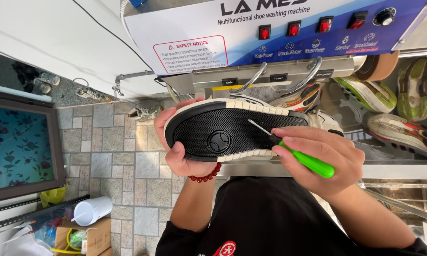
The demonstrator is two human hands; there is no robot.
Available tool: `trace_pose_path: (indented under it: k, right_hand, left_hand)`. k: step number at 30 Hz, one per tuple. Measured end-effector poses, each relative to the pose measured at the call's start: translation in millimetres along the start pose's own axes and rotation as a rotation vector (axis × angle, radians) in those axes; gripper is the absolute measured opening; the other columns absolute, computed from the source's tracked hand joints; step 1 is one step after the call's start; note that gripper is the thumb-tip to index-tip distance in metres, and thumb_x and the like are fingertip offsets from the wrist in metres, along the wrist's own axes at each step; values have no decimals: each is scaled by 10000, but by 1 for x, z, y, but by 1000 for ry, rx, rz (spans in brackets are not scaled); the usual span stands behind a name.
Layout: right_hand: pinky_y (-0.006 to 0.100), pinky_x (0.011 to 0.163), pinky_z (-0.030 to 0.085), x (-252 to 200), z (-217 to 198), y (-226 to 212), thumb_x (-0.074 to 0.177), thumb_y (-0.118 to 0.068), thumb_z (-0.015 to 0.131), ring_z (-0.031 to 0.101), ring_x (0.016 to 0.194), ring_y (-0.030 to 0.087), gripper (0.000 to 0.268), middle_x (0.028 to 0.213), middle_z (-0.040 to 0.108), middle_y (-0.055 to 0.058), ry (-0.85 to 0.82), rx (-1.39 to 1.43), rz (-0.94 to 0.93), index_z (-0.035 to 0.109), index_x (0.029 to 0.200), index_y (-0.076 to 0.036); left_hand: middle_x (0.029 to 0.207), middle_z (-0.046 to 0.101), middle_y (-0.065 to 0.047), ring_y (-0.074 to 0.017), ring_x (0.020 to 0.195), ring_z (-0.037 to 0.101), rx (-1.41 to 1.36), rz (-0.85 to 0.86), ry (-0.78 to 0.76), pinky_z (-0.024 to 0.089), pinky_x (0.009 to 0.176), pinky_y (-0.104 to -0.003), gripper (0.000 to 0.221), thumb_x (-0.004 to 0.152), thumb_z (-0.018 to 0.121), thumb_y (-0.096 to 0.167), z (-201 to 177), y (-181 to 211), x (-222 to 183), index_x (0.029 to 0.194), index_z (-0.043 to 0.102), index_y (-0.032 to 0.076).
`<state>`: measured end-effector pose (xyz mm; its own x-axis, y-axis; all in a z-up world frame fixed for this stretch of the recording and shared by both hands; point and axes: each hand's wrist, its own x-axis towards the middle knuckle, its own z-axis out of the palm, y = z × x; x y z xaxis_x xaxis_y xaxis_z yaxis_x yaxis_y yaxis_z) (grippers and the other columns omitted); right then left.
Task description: Cleaning dirt and debris from the sole of a shoe using a small tool.
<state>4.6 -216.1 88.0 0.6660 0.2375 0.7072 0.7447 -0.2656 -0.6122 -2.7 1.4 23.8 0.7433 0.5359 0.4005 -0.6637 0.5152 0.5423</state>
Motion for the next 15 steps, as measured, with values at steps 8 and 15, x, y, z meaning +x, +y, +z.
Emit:
trace_pose_path:
  k: [8,15]
  right_hand:
    - [305,750,620,25,-5,3,781,-18,873,768,868,250,292,999,754,148,-147,-49,-114,698,1014,-18]
    - [280,717,643,6,4,38,834,32,817,803,914,245,195,999,762,171,-172,242,90,721,999,-6]
  left_hand:
    - [1224,622,-340,-437,1137,666,113,27,-57,573,1047,-526,592,925,610,339,-1,3,8,1359,471,-39]
    - [1215,613,-338,-437,1159,650,110,-14,-27,584,1008,-517,608,911,609,342,-9,-5,8,1365,468,-37]
